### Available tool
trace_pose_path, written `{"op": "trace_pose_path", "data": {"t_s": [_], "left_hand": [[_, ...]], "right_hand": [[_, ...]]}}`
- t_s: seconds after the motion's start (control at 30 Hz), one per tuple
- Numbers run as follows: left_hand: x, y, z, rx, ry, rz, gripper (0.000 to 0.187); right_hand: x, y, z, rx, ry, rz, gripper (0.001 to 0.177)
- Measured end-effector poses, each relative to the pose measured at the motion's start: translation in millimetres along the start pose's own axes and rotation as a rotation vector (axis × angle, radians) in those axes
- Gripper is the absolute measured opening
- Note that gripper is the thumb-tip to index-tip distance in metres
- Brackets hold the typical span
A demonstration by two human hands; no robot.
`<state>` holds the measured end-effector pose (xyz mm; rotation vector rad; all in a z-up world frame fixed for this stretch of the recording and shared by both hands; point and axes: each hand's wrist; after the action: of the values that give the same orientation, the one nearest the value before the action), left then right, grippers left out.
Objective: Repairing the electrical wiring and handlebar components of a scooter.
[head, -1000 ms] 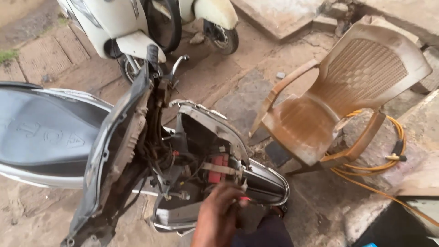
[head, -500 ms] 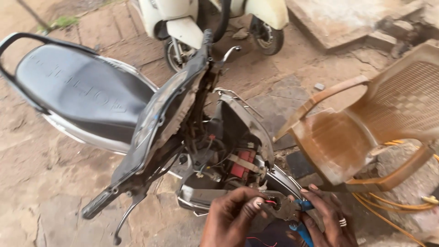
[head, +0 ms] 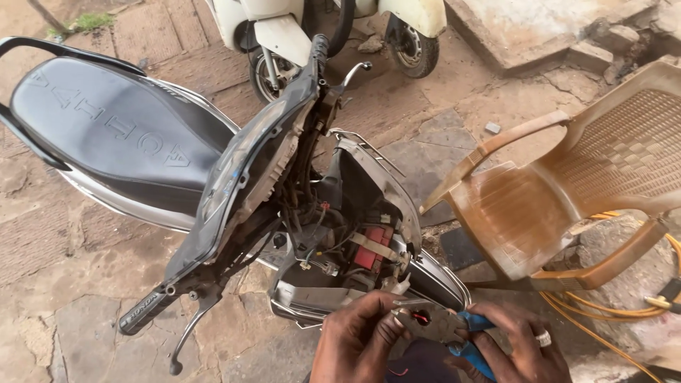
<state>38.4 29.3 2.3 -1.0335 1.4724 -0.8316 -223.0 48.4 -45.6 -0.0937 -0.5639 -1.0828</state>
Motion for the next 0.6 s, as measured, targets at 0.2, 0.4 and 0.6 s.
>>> {"op": "trace_pose_path", "data": {"t_s": [0.2,0.4,0.6], "left_hand": [[43,57,-5,-0.274,0.016,0.023,0.023],[84,-14,-21,-0.890,-0.413,0.102,0.022],[101,-39,-20,-0.792,-0.627,0.319,0.020]], "right_hand": [[37,33,-16,0.230,0.350,-0.385,0.044],[91,72,-63,0.605,0.385,-0.659,0.034],[101,89,-68,0.935,0.372,-1.048,0.039]]}}
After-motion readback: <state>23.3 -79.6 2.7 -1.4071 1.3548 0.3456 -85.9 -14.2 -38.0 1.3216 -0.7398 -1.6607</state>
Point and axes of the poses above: each hand's wrist, its own x-axis towards the middle knuckle, its own z-axis out of the back of the hand, y = z × x, and after that the axes turned 7 degrees about -y, right-handed
